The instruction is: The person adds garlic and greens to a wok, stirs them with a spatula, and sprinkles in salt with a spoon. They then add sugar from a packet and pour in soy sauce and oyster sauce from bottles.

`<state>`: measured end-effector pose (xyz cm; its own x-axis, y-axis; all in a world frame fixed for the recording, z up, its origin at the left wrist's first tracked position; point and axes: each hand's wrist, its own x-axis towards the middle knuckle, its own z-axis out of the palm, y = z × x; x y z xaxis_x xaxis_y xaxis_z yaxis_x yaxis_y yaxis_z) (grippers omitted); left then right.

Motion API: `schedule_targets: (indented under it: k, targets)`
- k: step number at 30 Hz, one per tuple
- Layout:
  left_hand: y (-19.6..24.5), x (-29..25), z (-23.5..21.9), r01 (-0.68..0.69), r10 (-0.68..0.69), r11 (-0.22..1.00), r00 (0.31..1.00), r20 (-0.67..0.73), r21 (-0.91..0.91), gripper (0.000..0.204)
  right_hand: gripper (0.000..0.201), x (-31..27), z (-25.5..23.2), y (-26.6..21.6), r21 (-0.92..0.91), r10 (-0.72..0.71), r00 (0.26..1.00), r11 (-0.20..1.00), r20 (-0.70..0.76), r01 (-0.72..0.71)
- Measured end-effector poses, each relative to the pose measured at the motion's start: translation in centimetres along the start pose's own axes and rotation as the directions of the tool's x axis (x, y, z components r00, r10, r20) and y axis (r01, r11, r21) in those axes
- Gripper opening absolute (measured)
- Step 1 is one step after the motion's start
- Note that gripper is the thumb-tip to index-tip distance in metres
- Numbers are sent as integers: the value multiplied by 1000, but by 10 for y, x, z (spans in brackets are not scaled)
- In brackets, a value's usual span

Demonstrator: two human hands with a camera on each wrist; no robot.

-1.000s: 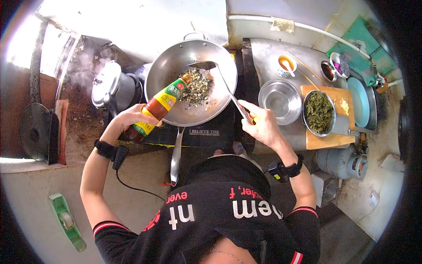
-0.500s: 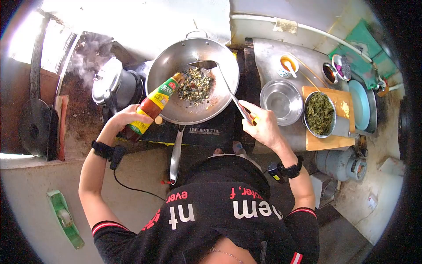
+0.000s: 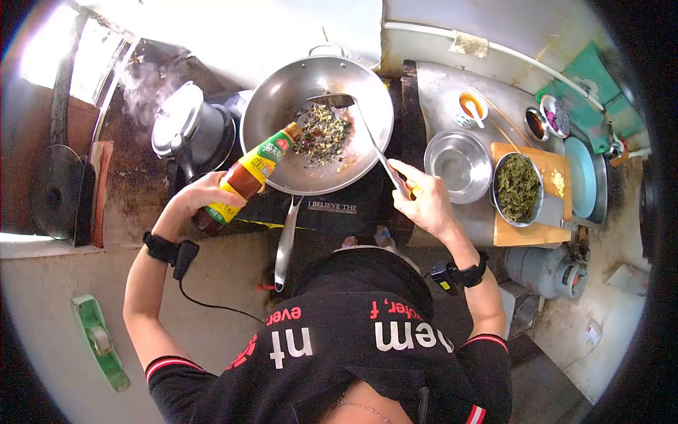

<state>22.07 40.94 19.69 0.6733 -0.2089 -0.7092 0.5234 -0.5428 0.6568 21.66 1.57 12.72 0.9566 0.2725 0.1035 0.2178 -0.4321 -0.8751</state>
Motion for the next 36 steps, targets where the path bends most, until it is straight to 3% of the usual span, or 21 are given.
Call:
schedule_targets:
  k: [10, 14, 21, 34, 36]
  targets:
    - [30, 19, 10, -47, 45, 998, 999, 29, 50, 50, 44, 0, -3, 1, -33, 37, 999, 999, 12, -36]
    - [36, 31, 5, 1, -3, 994, 1000, 12, 108, 46, 44, -1, -4, 2, -26, 21, 1000, 999, -15, -21]
    - [31, 47, -12, -12, 12, 1000, 1000, -11, -6, 50, 44, 0, -5, 3, -22, 22, 1000, 999, -17, -23]
    - [22, 30, -14, 29, -25, 997, 999, -48, 69, 47, 44, 6, -5, 4, -23, 44, 999, 999, 13, -43]
    - [19, 25, -10, -33, 35, 999, 998, -44, 37, 47, 44, 7, -2, 6, 1, 0, 1000, 1000, -23, 0]
